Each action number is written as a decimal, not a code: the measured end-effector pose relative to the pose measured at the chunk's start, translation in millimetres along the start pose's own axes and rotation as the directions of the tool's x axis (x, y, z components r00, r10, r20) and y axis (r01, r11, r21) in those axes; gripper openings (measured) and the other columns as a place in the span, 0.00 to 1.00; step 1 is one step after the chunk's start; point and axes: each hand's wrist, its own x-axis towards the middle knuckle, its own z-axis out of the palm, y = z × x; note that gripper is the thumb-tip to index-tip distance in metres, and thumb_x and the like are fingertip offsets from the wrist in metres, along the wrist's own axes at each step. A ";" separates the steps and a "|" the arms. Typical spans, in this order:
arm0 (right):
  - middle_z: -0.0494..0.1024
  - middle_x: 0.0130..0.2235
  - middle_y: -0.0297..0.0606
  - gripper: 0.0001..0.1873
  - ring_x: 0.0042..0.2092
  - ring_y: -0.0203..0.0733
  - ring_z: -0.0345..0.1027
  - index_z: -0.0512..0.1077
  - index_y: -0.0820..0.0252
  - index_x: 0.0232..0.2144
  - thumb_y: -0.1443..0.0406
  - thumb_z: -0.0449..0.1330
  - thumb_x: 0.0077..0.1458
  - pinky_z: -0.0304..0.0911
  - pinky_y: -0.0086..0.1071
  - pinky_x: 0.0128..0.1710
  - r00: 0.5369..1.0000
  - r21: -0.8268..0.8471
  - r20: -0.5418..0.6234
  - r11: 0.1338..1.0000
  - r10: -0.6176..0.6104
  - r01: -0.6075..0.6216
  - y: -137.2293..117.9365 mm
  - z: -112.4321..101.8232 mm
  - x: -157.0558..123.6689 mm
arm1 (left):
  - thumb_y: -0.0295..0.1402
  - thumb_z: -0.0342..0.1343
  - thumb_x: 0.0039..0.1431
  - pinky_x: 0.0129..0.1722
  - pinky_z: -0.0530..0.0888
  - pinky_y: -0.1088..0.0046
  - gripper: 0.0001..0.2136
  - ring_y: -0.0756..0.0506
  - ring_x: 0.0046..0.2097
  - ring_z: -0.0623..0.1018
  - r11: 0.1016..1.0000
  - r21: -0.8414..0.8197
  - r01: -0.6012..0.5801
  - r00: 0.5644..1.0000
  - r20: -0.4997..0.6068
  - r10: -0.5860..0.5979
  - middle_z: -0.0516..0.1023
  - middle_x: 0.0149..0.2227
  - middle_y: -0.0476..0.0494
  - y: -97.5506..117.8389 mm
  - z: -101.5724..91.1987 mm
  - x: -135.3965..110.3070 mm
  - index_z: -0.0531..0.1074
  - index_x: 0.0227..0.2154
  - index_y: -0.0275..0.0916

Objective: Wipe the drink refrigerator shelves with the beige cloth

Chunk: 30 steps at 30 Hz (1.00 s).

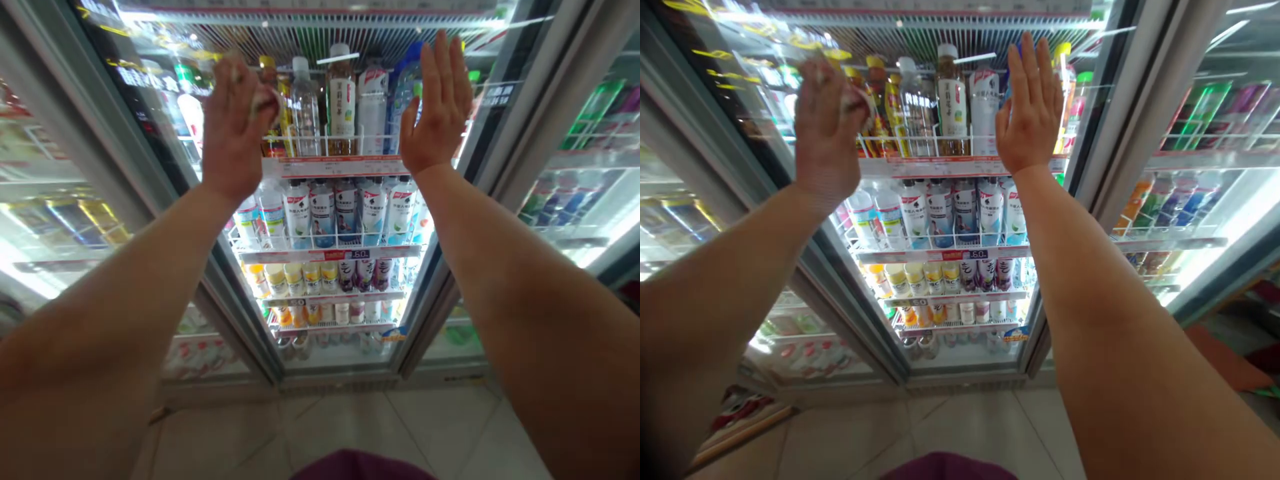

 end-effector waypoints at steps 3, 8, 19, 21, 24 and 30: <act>0.51 0.73 0.30 0.32 0.75 0.38 0.38 0.54 0.60 0.71 0.66 0.42 0.67 0.38 0.44 0.75 0.998 0.027 -0.050 0.999 -0.033 0.035 0.1 0.7 -0.6 | 0.37 0.31 0.77 0.76 0.40 0.57 0.22 0.49 0.75 0.39 0.967 -0.191 -0.167 0.945 0.247 0.212 0.37 0.73 0.73 9.0 -5.7 -24.6 0.54 0.69 0.52; 0.54 0.73 0.35 0.31 0.75 0.43 0.43 0.55 0.64 0.70 0.67 0.45 0.68 0.39 0.40 0.75 0.991 0.020 -0.102 0.996 -0.088 0.090 8.3 8.3 2.0 | 0.48 0.36 0.75 0.76 0.34 0.57 0.24 0.46 0.74 0.34 0.982 -0.177 0.068 0.953 0.302 -0.012 0.41 0.73 0.70 -9.0 -28.0 -25.7 0.58 0.67 0.45; 0.52 0.73 0.41 0.30 0.75 0.47 0.39 0.52 0.68 0.71 0.68 0.45 0.69 0.40 0.47 0.75 0.994 0.037 -0.027 0.993 -0.107 0.108 14.3 8.6 8.4 | 0.54 0.41 0.69 0.76 0.37 0.62 0.23 0.53 0.74 0.43 0.833 -0.051 0.551 0.773 0.406 -0.487 0.54 0.70 0.72 9.8 -52.8 -19.7 0.69 0.55 0.49; 0.52 0.73 0.43 0.30 0.75 0.49 0.39 0.52 0.69 0.71 0.69 0.46 0.68 0.40 0.50 0.74 0.993 0.034 -0.026 0.993 -0.113 0.113 15.8 11.0 10.0 | 0.53 0.37 0.71 0.76 0.35 0.66 0.25 0.55 0.74 0.41 0.798 0.029 0.602 0.773 0.229 -0.592 0.49 0.71 0.75 -2.2 -54.8 -17.5 0.65 0.60 0.49; 0.52 0.73 0.46 0.32 0.75 0.54 0.38 0.51 0.71 0.71 0.71 0.47 0.67 0.40 0.53 0.73 0.988 0.048 -0.045 0.988 -0.147 0.149 18.7 15.0 11.6 | 0.52 0.32 0.72 0.75 0.35 0.65 0.26 0.57 0.74 0.37 0.780 0.106 0.617 0.761 0.173 -0.625 0.45 0.72 0.74 9.6 -48.7 -37.0 0.63 0.63 0.48; 0.53 0.73 0.48 0.31 0.75 0.55 0.40 0.52 0.73 0.70 0.71 0.47 0.67 0.43 0.52 0.73 0.989 0.027 -0.040 0.989 -0.145 0.146 17.2 12.8 10.2 | 0.64 0.36 0.65 0.75 0.39 0.61 0.33 0.53 0.74 0.41 0.768 0.028 0.640 0.714 0.349 -0.608 0.57 0.71 0.62 21.3 -44.6 -71.2 0.72 0.54 0.45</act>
